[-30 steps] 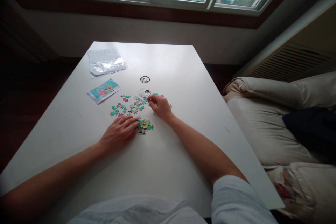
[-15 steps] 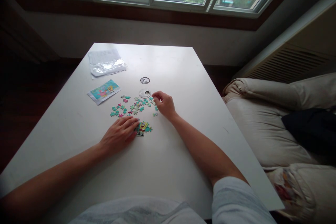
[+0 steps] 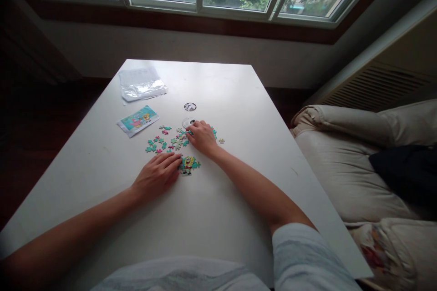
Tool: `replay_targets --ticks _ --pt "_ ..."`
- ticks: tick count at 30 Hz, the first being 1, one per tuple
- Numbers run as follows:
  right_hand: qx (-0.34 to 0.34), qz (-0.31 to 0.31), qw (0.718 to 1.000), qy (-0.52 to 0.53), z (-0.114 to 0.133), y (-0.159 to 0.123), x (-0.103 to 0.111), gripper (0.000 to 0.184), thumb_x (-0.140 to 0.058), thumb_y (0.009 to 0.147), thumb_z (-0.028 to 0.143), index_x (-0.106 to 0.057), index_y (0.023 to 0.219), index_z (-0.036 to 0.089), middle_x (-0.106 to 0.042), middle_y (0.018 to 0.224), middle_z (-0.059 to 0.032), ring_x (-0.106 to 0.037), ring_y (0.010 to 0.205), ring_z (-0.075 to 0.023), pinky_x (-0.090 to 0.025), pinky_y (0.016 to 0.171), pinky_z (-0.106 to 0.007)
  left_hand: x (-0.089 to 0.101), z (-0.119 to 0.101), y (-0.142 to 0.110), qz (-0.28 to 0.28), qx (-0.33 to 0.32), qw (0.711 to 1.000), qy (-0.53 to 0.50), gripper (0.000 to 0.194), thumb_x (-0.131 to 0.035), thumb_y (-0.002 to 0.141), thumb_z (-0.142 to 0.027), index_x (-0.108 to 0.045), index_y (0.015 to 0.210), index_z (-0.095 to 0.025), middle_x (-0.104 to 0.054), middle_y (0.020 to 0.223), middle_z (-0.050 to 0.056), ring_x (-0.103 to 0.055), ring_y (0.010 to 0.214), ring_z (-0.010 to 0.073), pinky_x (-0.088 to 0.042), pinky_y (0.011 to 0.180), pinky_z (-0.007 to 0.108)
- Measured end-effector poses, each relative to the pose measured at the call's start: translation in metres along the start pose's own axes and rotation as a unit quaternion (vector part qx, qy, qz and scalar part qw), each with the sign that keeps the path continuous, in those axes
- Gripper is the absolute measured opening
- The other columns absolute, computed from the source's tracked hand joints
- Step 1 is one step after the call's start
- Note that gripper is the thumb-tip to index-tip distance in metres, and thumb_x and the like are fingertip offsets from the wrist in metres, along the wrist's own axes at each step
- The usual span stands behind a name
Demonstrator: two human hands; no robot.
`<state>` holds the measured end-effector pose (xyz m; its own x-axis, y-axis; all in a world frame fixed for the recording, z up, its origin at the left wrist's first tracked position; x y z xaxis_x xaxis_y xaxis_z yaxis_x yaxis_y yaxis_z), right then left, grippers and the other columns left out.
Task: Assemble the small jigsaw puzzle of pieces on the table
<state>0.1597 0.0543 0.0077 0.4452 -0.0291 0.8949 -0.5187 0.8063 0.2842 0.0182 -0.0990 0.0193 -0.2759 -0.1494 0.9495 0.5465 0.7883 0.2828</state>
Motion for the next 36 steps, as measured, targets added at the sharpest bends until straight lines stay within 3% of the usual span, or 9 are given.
replay_targets --ticks 9,15,23,28,36 --pt "-0.015 0.045 0.996 -0.074 0.016 0.017 -0.001 0.015 -0.062 0.094 0.029 -0.073 0.102 0.022 -0.065 0.106 -0.0116 -0.048 0.109 -0.0287 -0.038 0.090 -0.040 0.005 0.000 -0.001 -0.013 0.005 1.000 -0.006 0.033 -0.052 0.098 -0.023 -0.063 0.128 -0.018 -0.062 0.140 0.011 -0.055 0.130 0.0288 -0.043 0.111 0.049" --pt "-0.025 0.069 0.992 -0.100 0.018 0.025 -0.001 0.009 -0.065 0.090 0.026 -0.070 0.096 0.020 -0.065 0.108 -0.0131 -0.049 0.106 -0.0293 -0.037 0.087 -0.040 0.014 -0.008 -0.002 -0.046 -0.036 0.998 -0.028 0.026 -0.051 0.098 -0.020 -0.067 0.118 -0.019 -0.071 0.124 0.007 -0.061 0.120 0.0258 -0.046 0.105 0.046" --pt "0.001 0.018 0.999 0.039 0.011 0.017 -0.004 0.009 -0.062 0.085 0.013 -0.065 0.087 0.020 -0.069 0.089 -0.0032 -0.057 0.089 -0.0203 -0.036 0.086 -0.033 0.010 -0.009 -0.004 -0.004 -0.033 0.999 -0.040 0.023 -0.052 0.098 -0.020 -0.068 0.115 -0.020 -0.069 0.126 0.007 -0.060 0.118 0.0248 -0.046 0.103 0.044" --pt "0.017 -0.021 0.989 0.144 0.007 0.005 0.009 0.022 -0.055 0.090 0.011 -0.069 0.104 0.020 -0.068 0.095 -0.0034 -0.059 0.085 -0.0164 -0.042 0.084 -0.028 0.006 -0.008 -0.004 0.019 -0.024 0.999 -0.044 0.029 -0.052 0.096 -0.021 -0.064 0.123 -0.019 -0.066 0.129 0.009 -0.058 0.120 0.0264 -0.047 0.104 0.046" --pt "0.060 0.083 0.967 0.231 0.021 -0.015 0.010 0.027 -0.054 0.089 0.008 -0.075 0.100 0.020 -0.066 0.099 -0.0046 -0.061 0.082 -0.0131 -0.047 0.078 -0.025 0.003 -0.007 -0.003 0.019 -0.033 0.997 -0.064 0.032 -0.052 0.096 -0.021 -0.063 0.126 -0.021 -0.063 0.131 0.010 -0.054 0.127 0.0272 -0.047 0.108 0.045"
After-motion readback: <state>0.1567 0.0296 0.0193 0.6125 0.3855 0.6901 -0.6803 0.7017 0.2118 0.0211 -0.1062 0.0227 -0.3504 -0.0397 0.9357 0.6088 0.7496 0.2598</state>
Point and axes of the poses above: each hand's wrist, its own y-axis towards the middle knuckle, its own x-axis out of the back of the hand, z = x × y, the point moved 5 cm from there along y, towards the middle knuckle
